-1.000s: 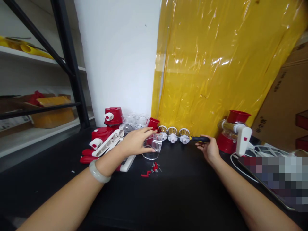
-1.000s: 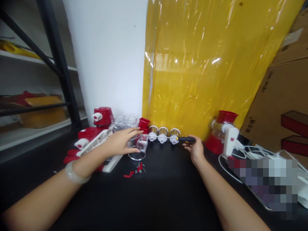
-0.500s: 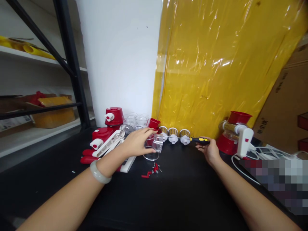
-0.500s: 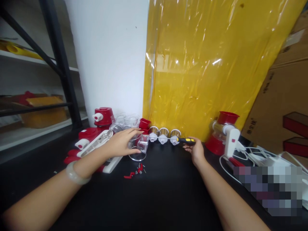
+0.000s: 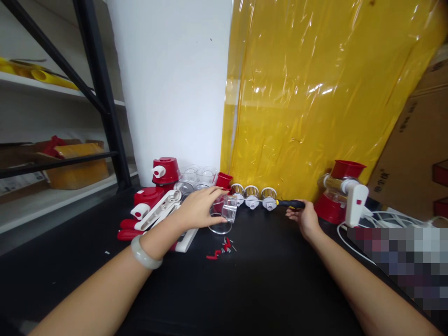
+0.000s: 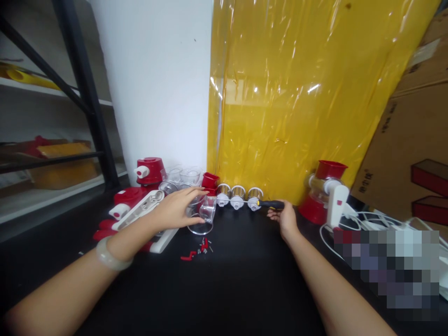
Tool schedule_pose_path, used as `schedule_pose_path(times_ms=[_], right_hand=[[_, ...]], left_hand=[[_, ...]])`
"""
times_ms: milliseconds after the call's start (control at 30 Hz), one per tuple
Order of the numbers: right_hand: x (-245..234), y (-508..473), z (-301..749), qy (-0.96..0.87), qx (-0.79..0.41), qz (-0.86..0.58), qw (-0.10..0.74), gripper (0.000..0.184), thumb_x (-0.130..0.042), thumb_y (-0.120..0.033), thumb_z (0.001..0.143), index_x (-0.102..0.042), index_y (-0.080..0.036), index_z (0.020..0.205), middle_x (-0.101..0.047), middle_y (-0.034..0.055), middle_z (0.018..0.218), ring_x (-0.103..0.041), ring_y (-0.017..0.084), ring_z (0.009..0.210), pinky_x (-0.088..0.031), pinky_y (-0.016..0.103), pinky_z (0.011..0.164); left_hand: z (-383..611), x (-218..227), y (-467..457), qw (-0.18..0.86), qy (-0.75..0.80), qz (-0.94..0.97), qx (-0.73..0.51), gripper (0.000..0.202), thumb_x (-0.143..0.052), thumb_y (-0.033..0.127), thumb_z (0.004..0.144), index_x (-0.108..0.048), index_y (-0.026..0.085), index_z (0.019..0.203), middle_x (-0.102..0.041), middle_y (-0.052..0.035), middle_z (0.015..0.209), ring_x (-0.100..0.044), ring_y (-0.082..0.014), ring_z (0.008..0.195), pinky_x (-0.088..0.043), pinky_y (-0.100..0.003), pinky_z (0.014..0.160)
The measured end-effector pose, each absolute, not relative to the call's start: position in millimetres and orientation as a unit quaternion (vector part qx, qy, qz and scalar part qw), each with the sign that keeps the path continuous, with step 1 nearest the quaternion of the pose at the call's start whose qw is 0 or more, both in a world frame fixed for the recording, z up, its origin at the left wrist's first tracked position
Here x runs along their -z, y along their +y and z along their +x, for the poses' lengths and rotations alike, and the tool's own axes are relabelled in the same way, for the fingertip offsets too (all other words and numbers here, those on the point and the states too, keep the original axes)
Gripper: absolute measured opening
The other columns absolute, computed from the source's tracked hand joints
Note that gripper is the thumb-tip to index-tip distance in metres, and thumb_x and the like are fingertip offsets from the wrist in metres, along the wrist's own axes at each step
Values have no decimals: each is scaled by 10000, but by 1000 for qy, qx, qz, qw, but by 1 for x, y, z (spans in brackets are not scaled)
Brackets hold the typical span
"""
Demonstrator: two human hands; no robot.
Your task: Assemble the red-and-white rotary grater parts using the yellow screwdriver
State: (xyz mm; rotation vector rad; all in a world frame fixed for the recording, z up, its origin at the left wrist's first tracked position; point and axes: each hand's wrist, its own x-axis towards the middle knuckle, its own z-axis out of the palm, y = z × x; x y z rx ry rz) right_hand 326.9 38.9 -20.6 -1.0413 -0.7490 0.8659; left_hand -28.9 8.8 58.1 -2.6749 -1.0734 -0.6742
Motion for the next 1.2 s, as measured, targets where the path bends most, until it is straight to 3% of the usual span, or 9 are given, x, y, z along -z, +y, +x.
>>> schedule_pose_path(times_ms=[167,333,433,567,667,867,967,1067,1200], right_hand=[[20,39,326,-337,-396,-456,722,222,-517,-383,814,-581,-178,871,-592,-20,500,-573,123,399,-442,209,401],[27,43,327,-397,-333,-459,722,365,-628,-543,771,-563,-185,803,-376,-98,350,-430,97,299,-345,194,335],[27,43,328,-385,-334,-478,715,357,-559,-540,813,-565,-183,795,-459,-65,386,-482,114,313,-393,213,348],[23,40,328,-352,-382,-465,717,260,-449,-378,848,-606,-174,883,-626,-1,542,-608,137,419,-453,218,400],[22,39,328,-354,-375,-457,724,227,-503,-352,822,-615,-169,897,-604,-15,511,-582,125,402,-439,206,398],[26,42,326,-389,-330,-445,736,433,-653,-583,740,-611,-164,840,-378,-95,350,-407,92,279,-337,206,324],[24,42,327,-364,-360,-470,719,407,-535,-561,822,-605,-160,841,-503,-39,415,-480,110,309,-381,216,339],[22,40,326,-337,-401,-466,713,294,-442,-420,862,-596,-171,879,-619,5,543,-579,124,396,-442,216,390],[22,40,326,-336,-387,-457,727,223,-548,-390,803,-585,-190,894,-564,-42,505,-542,110,377,-427,207,381]], left_hand=[[-28,-59,8,89,-366,-899,226,710,-649,606,754,-462,237,1331,-537,-105,1366,-551,-309,1196,-467,-444,943],[-28,-58,9,92,-363,-900,224,708,-642,610,759,-458,238,1333,-539,-109,1363,-552,-312,1196,-463,-445,945],[-28,-58,9,90,-364,-900,224,700,-640,609,762,-459,242,1330,-532,-107,1373,-545,-313,1203,-458,-445,952],[-28,-59,9,86,-362,-901,224,696,-636,613,762,-460,242,1325,-534,-108,1373,-548,-313,1199,-460,-447,949],[-28,-59,8,89,-360,-901,225,694,-630,614,767,-454,246,1329,-537,-108,1368,-556,-312,1189,-464,-444,938],[-28,-58,9,93,-361,-900,226,700,-629,617,764,-457,243,1330,-532,-110,1370,-559,-315,1183,-464,-444,935],[-29,-58,9,91,-360,-901,224,705,-628,621,764,-453,242,1332,-533,-110,1368,-554,-311,1191,-466,-446,937],[-28,-58,9,88,-360,-901,225,711,-634,617,761,-454,241,1337,-530,-111,1372,-549,-312,1198,-468,-452,940],[-28,-59,9,89,-357,-901,229,707,-641,596,763,-455,236,1342,-535,-118,1363,-554,-313,1190,-472,-454,936]])
